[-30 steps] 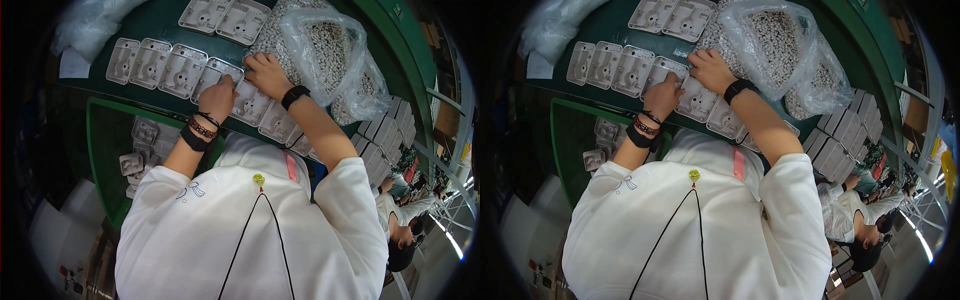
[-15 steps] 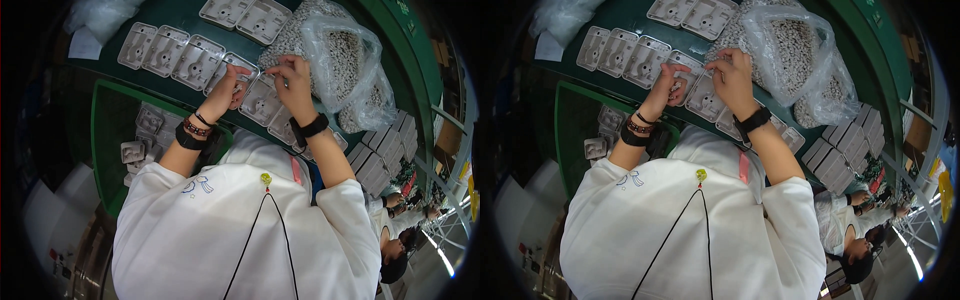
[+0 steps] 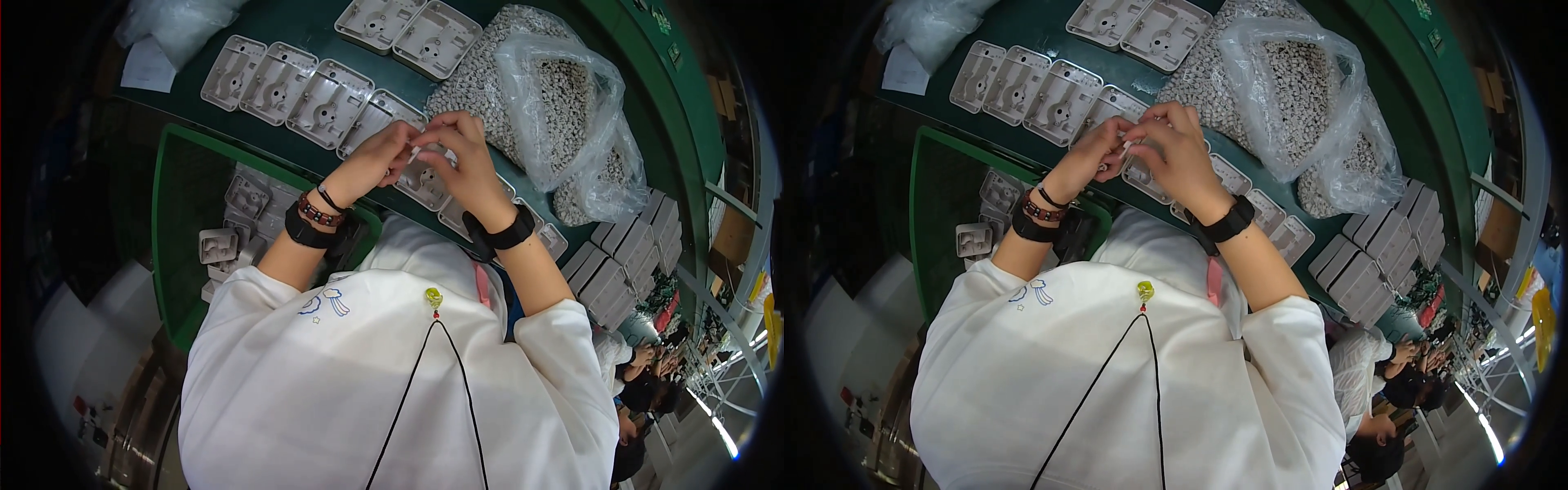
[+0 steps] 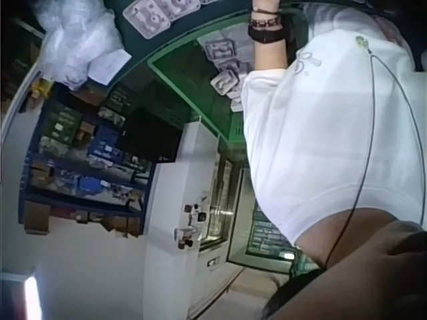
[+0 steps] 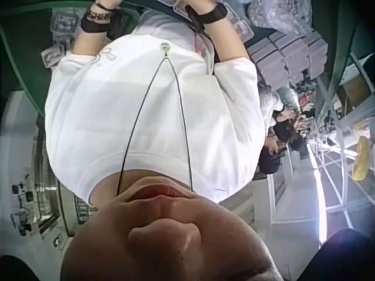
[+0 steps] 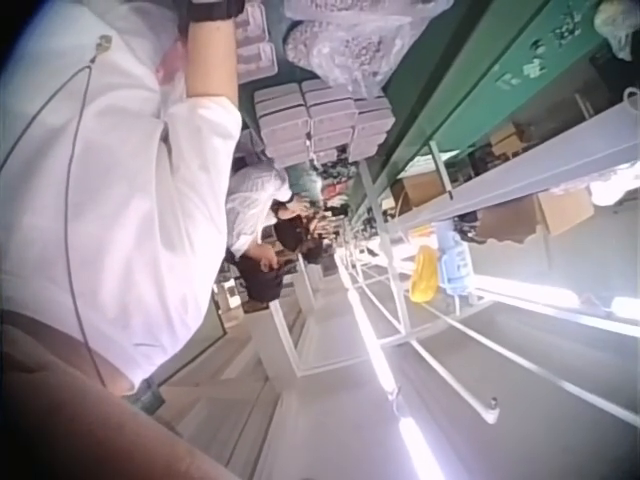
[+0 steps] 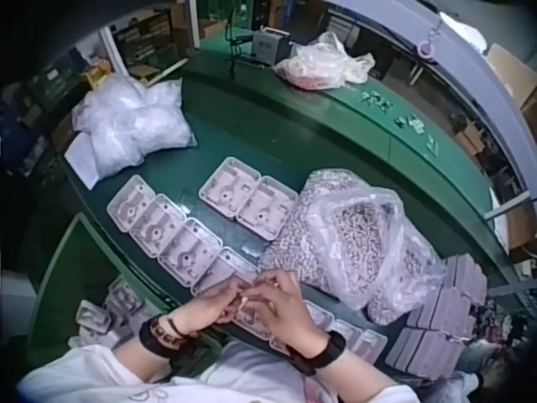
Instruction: The person picks up small white components from a bag and inserts them into plastic housings by hand. They then stack the completed housings together and place them into a green plastic crate.
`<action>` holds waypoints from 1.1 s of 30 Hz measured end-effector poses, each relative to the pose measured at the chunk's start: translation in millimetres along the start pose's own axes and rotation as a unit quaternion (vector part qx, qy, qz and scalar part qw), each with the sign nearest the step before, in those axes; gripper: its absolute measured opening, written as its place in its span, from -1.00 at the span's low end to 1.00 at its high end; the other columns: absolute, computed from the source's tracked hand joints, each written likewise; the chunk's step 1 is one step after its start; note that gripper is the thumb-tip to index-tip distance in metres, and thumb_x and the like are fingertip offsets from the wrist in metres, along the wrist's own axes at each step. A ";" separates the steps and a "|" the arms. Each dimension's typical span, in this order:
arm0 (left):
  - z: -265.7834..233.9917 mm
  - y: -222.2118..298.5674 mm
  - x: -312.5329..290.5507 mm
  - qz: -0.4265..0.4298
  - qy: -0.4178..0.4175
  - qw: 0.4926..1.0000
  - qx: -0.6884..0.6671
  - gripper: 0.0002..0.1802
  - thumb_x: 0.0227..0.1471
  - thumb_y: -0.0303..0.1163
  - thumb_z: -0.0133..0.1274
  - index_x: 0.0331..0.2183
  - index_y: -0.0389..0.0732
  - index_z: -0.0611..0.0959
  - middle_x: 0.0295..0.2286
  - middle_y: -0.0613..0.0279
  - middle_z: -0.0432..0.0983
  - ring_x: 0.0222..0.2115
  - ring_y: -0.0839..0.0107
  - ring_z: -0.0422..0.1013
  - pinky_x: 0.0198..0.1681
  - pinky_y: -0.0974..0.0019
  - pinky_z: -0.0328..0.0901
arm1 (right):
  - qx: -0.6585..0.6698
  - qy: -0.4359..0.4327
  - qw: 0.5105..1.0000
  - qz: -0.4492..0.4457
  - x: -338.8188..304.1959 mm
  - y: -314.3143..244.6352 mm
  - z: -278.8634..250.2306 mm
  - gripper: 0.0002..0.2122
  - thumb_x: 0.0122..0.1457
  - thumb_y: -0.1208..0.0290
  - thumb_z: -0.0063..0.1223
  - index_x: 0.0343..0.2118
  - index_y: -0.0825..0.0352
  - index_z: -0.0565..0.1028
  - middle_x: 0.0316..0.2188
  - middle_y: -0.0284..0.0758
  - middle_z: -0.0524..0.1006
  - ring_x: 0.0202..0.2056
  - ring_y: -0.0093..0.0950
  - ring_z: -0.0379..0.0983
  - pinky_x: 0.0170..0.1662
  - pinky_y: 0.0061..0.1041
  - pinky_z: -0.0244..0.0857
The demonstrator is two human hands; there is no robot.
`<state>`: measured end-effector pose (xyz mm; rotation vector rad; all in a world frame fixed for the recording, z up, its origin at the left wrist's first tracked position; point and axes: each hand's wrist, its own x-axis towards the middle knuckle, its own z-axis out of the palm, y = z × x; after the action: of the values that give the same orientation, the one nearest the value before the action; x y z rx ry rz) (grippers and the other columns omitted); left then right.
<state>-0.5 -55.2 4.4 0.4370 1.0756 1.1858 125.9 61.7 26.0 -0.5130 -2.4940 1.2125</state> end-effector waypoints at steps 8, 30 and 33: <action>-2.3 -3.0 -1.2 0.001 0.035 0.999 -0.010 -0.79 0.05 -0.36 -0.08 -0.24 -0.21 0.42 -0.69 0.51 0.19 -0.77 0.75 -0.02 -0.73 0.63 -0.14 | -0.034 0.019 0.999 -0.001 0.7 -1.4 2.8 -0.78 -0.20 0.55 0.14 -0.39 0.29 0.47 -0.34 -0.31 0.33 -0.24 -0.35 0.23 -0.18 -0.49 0.13; -49.0 -13.7 -4.3 0.029 0.311 0.917 0.248 -0.72 -0.05 -0.24 0.00 -0.28 -0.16 0.47 -0.71 0.32 0.35 -0.70 0.37 0.29 -0.67 0.38 0.16 | -0.206 -0.057 0.961 -0.172 59.5 34.6 26.7 -0.90 -0.17 0.49 0.07 -0.52 0.26 0.43 -0.50 -0.35 0.37 -0.43 -0.36 0.34 -0.39 -0.46 0.22; -64.2 -14.9 -2.4 0.057 0.350 0.781 0.514 -0.72 -0.10 -0.24 0.04 -0.30 -0.14 0.50 -0.66 0.18 0.43 -0.62 0.20 0.38 -0.60 0.26 0.24 | -0.246 -0.100 0.944 -0.198 75.6 52.1 36.1 -0.93 -0.17 0.48 0.05 -0.54 0.24 0.44 -0.44 -0.38 0.37 -0.36 -0.40 0.32 -0.30 -0.46 0.19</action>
<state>-47.2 -78.4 -35.9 0.9404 2.3928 0.7503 52.6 101.0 -27.2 0.0185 -2.8888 0.5081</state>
